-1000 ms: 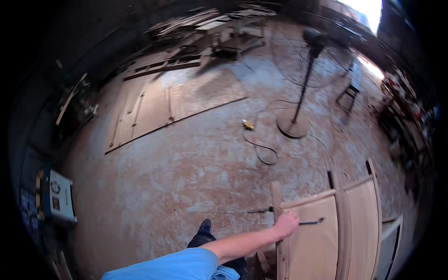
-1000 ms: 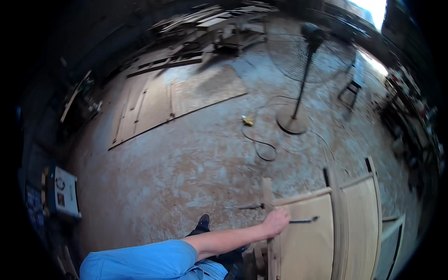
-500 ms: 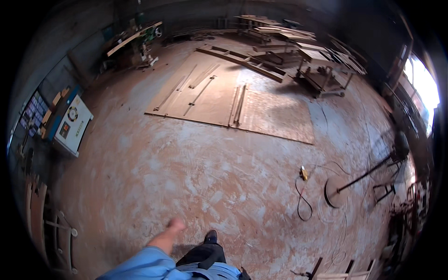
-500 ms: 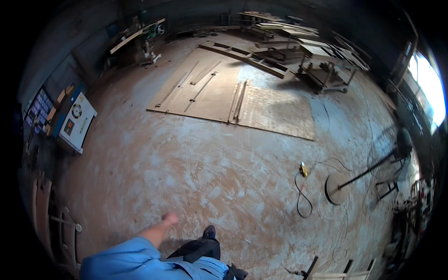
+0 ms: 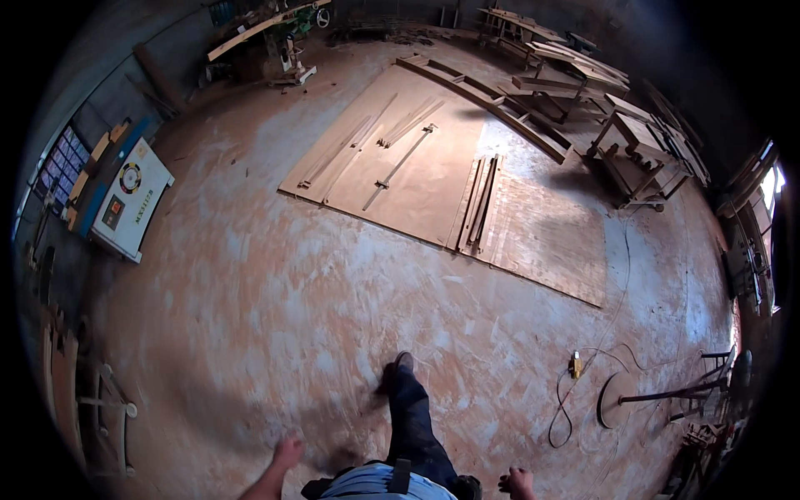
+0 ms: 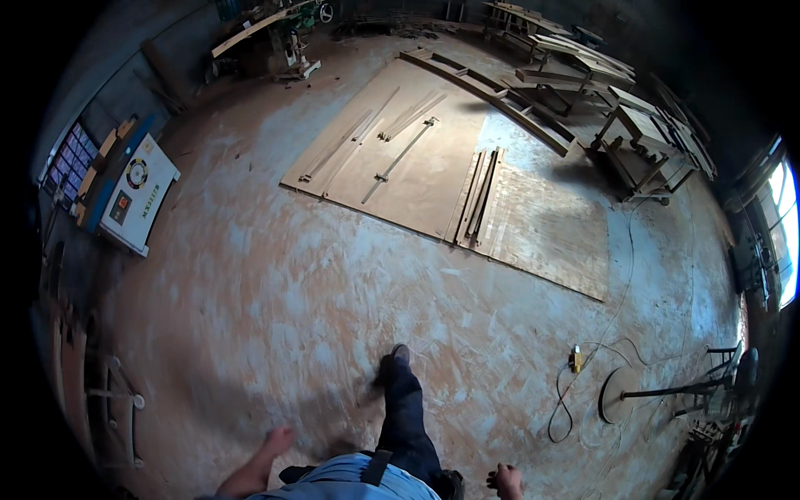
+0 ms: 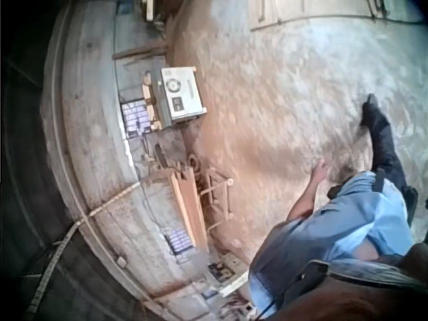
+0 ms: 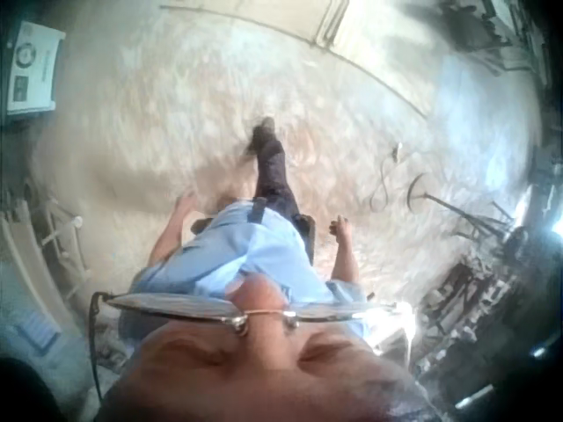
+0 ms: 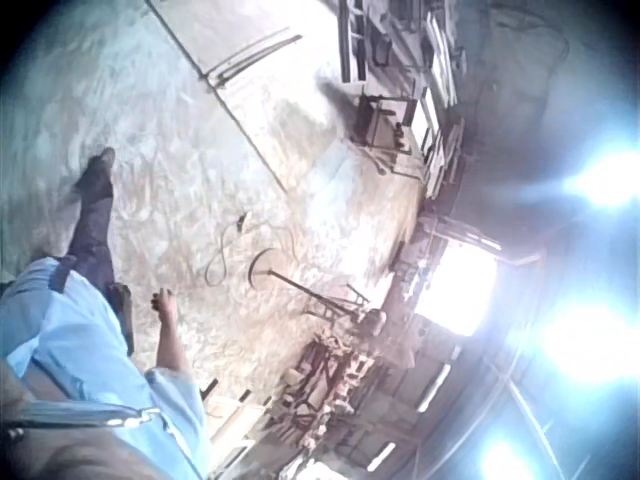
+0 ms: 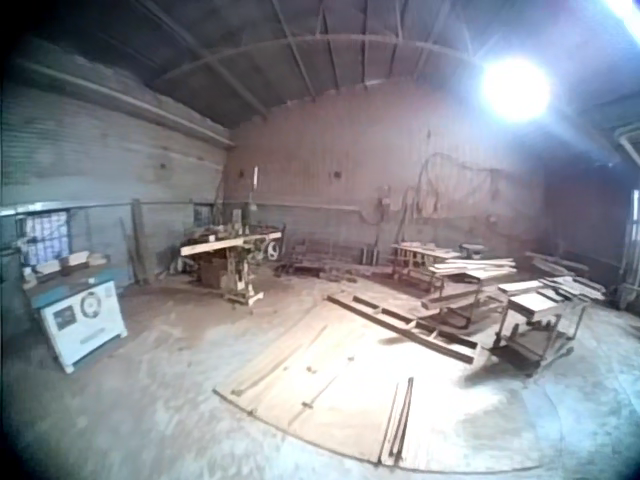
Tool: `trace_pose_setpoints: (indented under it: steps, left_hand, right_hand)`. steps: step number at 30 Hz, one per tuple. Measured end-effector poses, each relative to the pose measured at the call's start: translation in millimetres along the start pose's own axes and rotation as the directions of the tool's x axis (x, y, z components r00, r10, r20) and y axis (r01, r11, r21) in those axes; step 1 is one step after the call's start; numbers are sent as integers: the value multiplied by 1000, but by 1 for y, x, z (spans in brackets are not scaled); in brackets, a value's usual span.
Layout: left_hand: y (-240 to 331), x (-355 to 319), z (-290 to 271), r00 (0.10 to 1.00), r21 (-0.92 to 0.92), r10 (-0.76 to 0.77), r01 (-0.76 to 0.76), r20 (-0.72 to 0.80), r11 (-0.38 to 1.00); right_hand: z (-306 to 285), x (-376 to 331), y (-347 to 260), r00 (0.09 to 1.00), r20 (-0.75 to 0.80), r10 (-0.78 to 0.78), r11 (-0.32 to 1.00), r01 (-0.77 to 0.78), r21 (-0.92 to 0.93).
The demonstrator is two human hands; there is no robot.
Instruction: The person assembles a wooden frame structure by hand, using a hammer and metal clamps to secure joints. They repeatedly position and tighten clamps, hammer nails, and adjust the frame's alignment within a workshop environment.
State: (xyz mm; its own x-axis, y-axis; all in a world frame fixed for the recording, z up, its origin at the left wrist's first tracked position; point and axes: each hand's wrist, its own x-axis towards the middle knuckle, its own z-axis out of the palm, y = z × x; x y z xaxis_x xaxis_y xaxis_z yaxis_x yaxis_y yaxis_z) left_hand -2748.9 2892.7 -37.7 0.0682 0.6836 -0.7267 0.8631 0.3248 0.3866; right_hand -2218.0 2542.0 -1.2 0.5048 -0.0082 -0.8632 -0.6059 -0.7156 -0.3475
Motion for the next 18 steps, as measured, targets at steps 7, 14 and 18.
trace_pose_setpoints:
  steps: [7, 14, 18]
  left_hand:
    - [-45, 65, -75, 982, -240, 27, 19, 186, 971]
    - [41, 158, -145, 957, -351, 77, -176, -278, 920]
    - [125, 254, -218, 992, -281, -109, 90, -55, 956]
  right_hand:
    - [215, 106, -303, 983, 93, -157, 942, 178, -285]
    - [508, 97, -616, 877, 410, -252, 835, 411, -366]
    - [642, 104, -708, 878, 405, -255, 821, 418, -389]
